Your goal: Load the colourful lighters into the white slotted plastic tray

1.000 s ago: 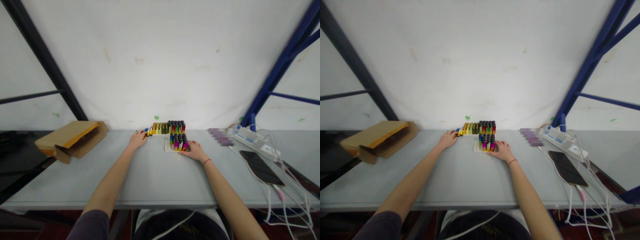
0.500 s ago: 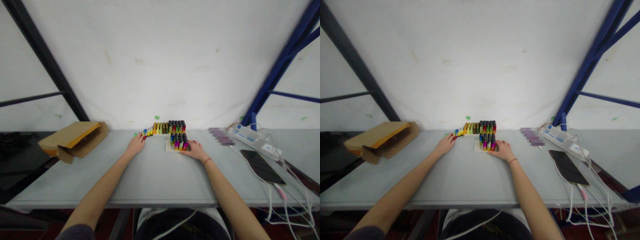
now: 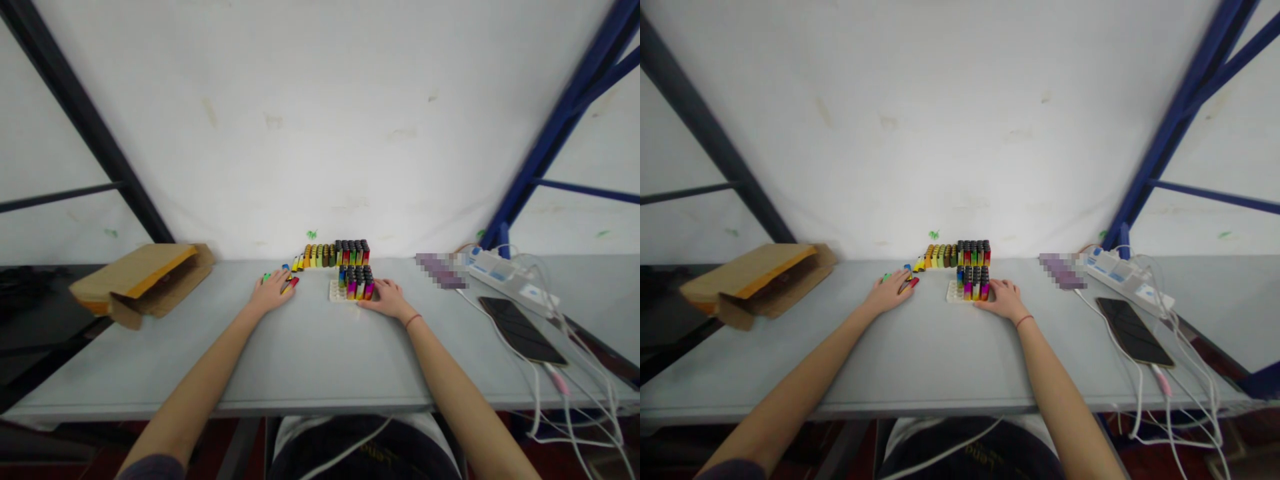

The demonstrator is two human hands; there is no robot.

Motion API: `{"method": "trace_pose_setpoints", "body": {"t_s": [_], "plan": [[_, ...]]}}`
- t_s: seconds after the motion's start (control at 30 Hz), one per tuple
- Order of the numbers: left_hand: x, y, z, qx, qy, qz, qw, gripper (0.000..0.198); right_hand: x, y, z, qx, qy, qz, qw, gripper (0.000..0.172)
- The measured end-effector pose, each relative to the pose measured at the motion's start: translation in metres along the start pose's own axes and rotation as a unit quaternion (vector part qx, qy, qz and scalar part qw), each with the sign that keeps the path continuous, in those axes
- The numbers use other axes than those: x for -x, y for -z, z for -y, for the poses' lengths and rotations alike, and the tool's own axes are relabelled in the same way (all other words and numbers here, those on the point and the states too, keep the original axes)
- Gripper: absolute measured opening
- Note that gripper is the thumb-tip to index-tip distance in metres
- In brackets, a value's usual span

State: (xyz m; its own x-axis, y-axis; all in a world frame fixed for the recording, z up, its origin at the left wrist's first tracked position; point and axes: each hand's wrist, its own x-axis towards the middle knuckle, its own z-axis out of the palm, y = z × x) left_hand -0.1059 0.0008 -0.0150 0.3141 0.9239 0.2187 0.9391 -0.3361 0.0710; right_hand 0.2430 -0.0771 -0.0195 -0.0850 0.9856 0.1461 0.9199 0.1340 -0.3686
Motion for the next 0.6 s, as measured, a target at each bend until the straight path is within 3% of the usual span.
{"method": "trace_pose_setpoints", "body": {"t_s": [0.07, 0.3, 0.43, 0.6], "plan": [[0.001, 0.000, 0.002, 0.011, -0.011, 0.012, 1.000, 0.053, 0.000, 0.001, 0.001, 0.002, 0.001, -0.001, 1.000, 0.069], [0.032, 0.003, -0.011, 0.038, -0.093, -0.033, 0.994, 0.041, 0.000, 0.001, 0.002, 0.010, 0.002, 0.002, 1.000, 0.069], [0.035, 0.005, -0.024, 0.043, -0.133, -0.016, 0.990, 0.039, 0.000, 0.001, 0.002, 0.006, 0.000, 0.001, 1.000, 0.069], [0.022, 0.005, -0.047, 0.016, -0.089, -0.013, 0.996, 0.042, 0.000, 0.001, 0.002, 0.002, 0.003, 0.000, 1.000, 0.067]]}}
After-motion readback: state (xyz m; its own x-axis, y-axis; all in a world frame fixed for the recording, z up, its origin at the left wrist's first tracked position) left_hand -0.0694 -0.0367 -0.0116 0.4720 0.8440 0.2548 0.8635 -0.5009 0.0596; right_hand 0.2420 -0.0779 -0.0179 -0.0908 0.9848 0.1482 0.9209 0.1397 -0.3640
